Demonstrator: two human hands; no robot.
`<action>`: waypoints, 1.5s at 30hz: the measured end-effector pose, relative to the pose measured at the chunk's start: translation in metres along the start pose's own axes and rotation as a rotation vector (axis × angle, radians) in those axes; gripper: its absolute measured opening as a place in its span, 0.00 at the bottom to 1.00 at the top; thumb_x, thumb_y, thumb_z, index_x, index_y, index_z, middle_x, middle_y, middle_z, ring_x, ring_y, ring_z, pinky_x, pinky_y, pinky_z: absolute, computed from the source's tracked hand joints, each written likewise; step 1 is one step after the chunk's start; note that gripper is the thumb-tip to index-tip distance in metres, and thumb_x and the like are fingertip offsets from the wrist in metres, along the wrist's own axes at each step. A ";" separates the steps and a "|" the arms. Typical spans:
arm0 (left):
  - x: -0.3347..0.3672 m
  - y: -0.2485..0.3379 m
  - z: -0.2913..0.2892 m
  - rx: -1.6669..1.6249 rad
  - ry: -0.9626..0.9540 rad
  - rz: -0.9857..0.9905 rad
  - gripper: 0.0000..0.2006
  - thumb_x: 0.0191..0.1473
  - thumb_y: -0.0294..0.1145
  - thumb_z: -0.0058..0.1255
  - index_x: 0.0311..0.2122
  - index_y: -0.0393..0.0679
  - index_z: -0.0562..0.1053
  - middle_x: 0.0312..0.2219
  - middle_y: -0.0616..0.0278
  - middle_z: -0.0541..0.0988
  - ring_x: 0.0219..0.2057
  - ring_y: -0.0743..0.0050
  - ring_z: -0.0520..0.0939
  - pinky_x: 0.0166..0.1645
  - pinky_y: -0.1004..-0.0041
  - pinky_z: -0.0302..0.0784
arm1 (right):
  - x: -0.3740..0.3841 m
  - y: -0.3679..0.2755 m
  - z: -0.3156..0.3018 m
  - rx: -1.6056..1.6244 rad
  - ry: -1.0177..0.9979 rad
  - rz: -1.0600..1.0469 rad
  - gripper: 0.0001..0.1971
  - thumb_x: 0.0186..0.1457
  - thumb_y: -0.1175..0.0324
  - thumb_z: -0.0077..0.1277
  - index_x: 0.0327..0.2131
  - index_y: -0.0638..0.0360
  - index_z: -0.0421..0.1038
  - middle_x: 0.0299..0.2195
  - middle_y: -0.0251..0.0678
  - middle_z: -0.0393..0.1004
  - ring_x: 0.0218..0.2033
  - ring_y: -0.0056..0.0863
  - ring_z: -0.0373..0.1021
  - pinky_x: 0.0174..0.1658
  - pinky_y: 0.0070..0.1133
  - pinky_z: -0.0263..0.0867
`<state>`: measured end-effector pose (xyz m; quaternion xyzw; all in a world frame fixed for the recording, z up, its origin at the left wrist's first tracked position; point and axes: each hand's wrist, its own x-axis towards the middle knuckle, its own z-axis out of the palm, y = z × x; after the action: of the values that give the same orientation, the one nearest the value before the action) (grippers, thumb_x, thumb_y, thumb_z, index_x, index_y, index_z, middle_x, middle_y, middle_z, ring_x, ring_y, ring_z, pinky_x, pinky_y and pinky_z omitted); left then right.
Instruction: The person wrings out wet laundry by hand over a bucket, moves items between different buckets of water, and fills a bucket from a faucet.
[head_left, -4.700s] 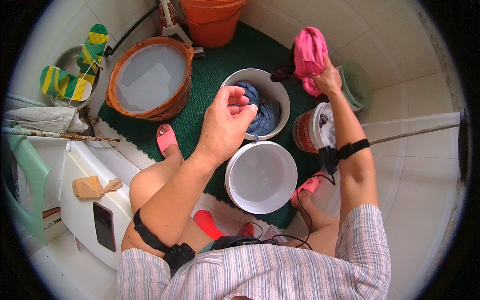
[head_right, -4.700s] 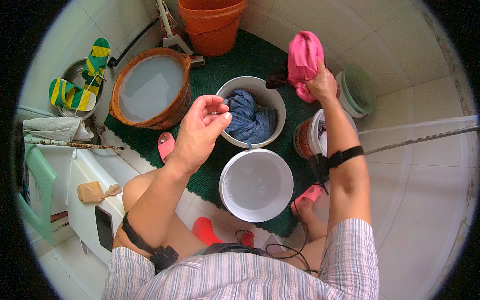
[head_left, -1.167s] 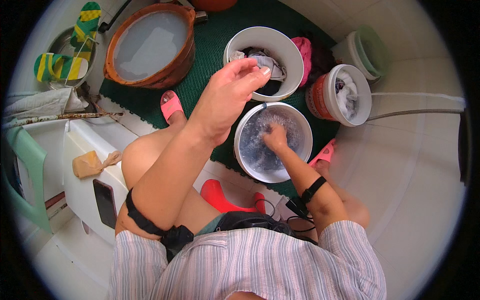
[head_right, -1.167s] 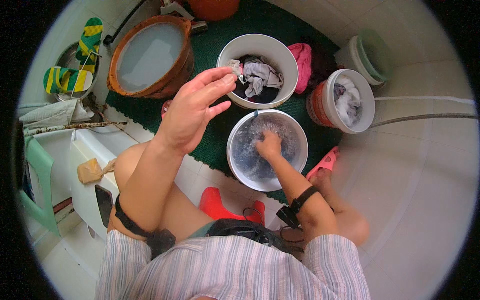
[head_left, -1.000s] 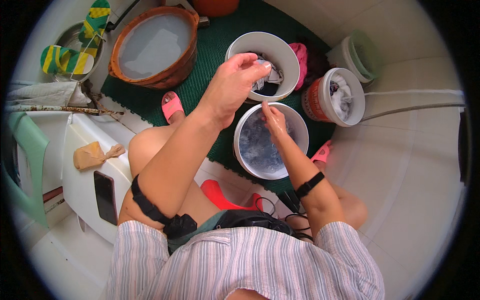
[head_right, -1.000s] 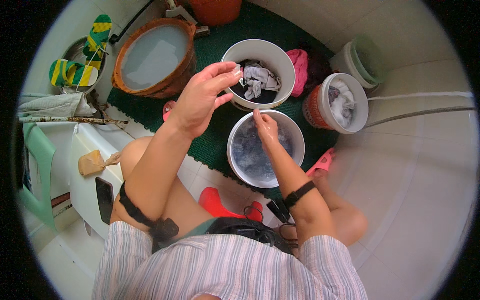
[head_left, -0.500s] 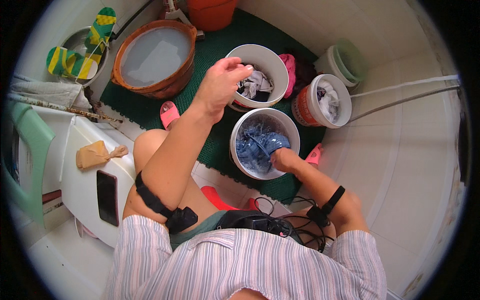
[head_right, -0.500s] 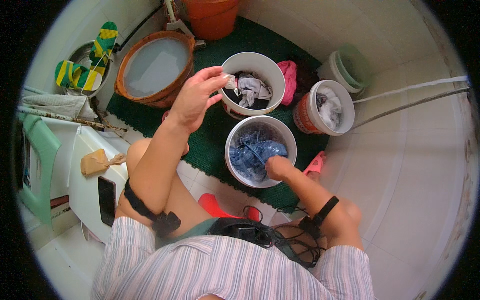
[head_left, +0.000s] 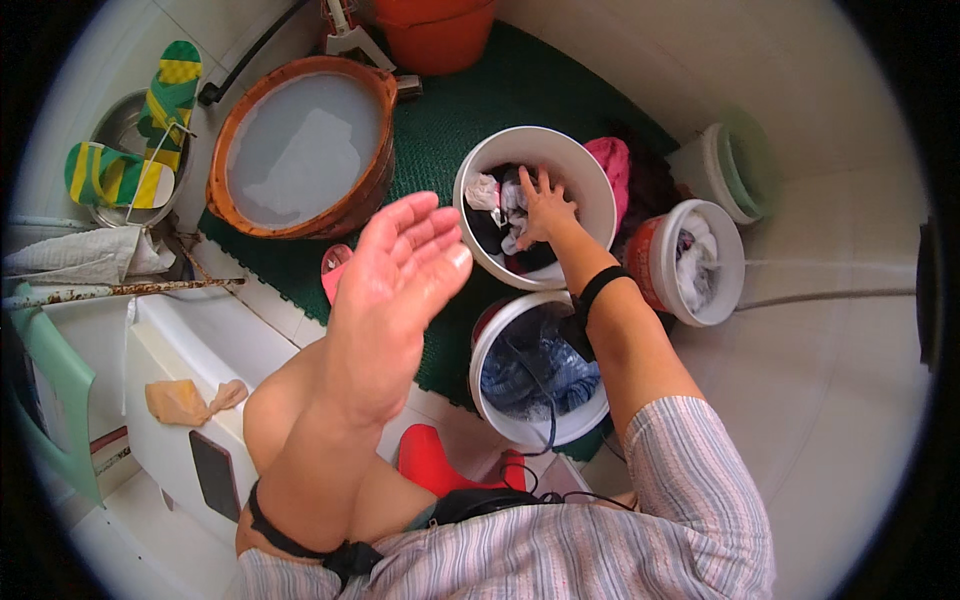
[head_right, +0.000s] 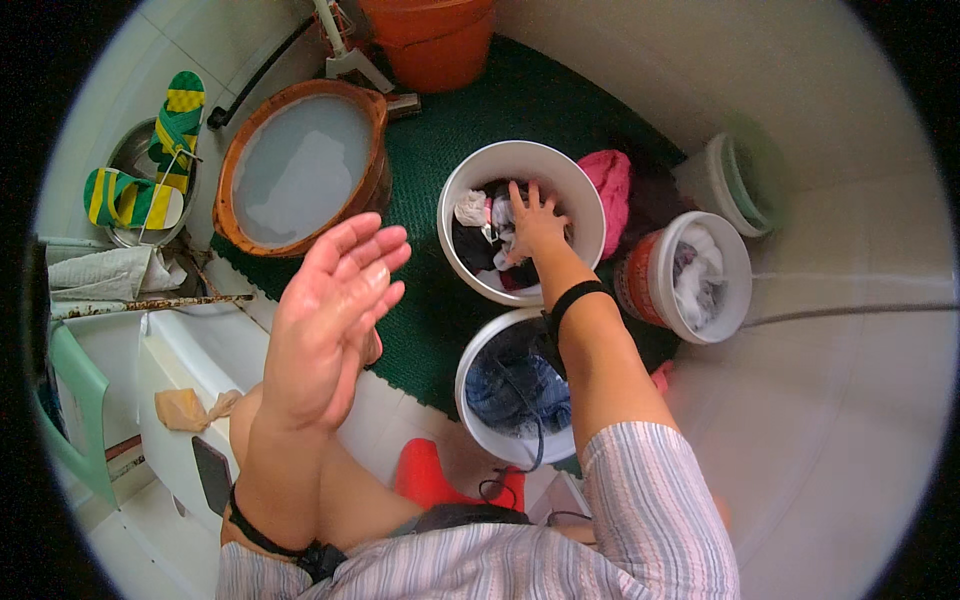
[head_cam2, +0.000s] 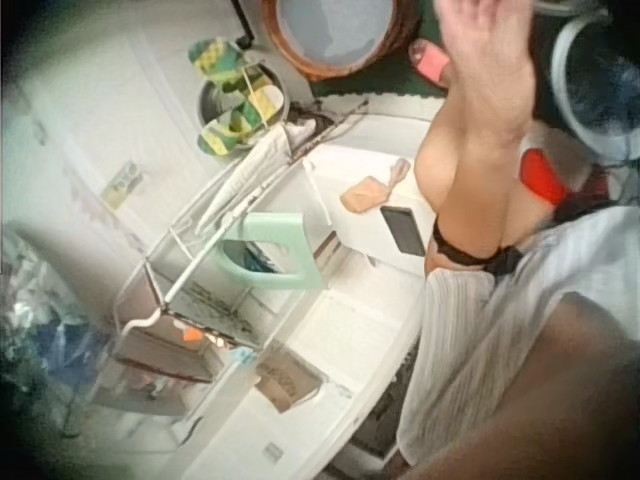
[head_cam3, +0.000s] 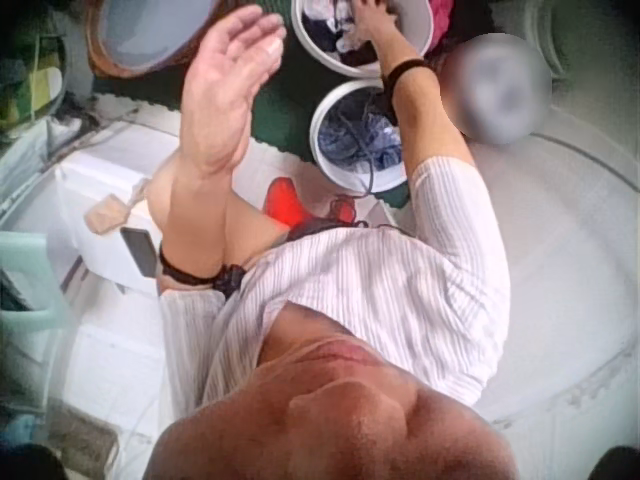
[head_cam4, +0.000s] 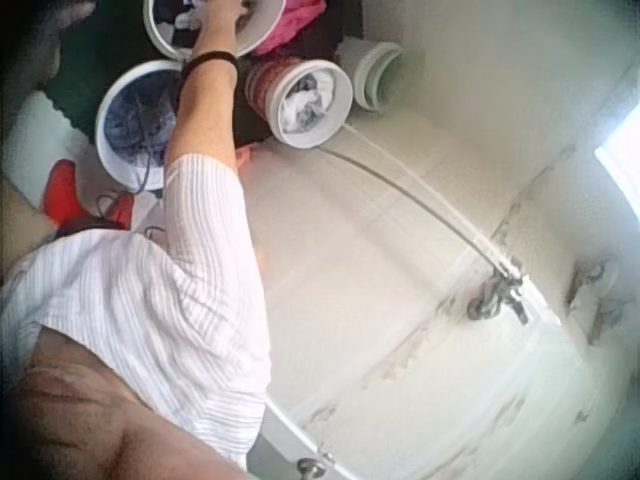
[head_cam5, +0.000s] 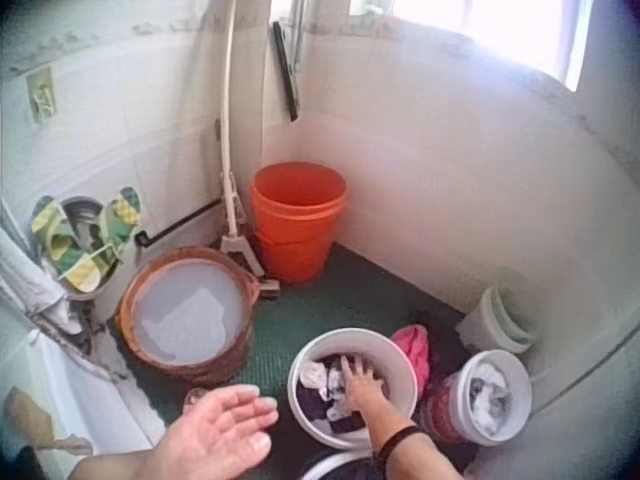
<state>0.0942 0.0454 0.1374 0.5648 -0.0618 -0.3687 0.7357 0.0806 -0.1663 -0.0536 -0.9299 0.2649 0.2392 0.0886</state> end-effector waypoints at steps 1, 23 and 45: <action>-0.003 -0.001 0.001 0.009 -0.002 -0.007 0.22 0.43 0.29 0.41 0.45 0.37 0.53 0.41 0.56 0.61 0.43 0.72 0.62 0.44 0.77 0.56 | 0.009 0.001 0.010 0.041 0.027 -0.026 0.56 0.17 0.61 0.61 0.51 0.47 0.31 0.52 0.44 0.34 0.49 0.50 0.44 0.45 0.36 0.51; 0.066 -0.028 0.021 0.097 -0.014 0.073 0.25 0.40 0.34 0.47 0.44 0.37 0.55 0.38 0.59 0.63 0.40 0.75 0.62 0.44 0.73 0.55 | -0.175 0.046 -0.011 0.565 0.225 -0.140 0.35 0.28 0.73 0.47 0.46 0.57 0.47 0.38 0.47 0.58 0.40 0.39 0.58 0.42 0.24 0.54; 0.000 0.007 0.003 0.021 -0.138 -0.037 0.22 0.44 0.31 0.40 0.45 0.35 0.53 0.41 0.53 0.61 0.43 0.68 0.62 0.45 0.72 0.55 | -0.146 0.004 0.124 0.367 -0.213 -0.009 0.29 0.40 0.49 0.38 0.47 0.51 0.51 0.48 0.44 0.48 0.49 0.39 0.48 0.48 0.32 0.44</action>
<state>0.0961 0.0435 0.1444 0.5466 -0.1059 -0.4197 0.7168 -0.0793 -0.0675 -0.0901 -0.8688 0.2892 0.2836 0.2848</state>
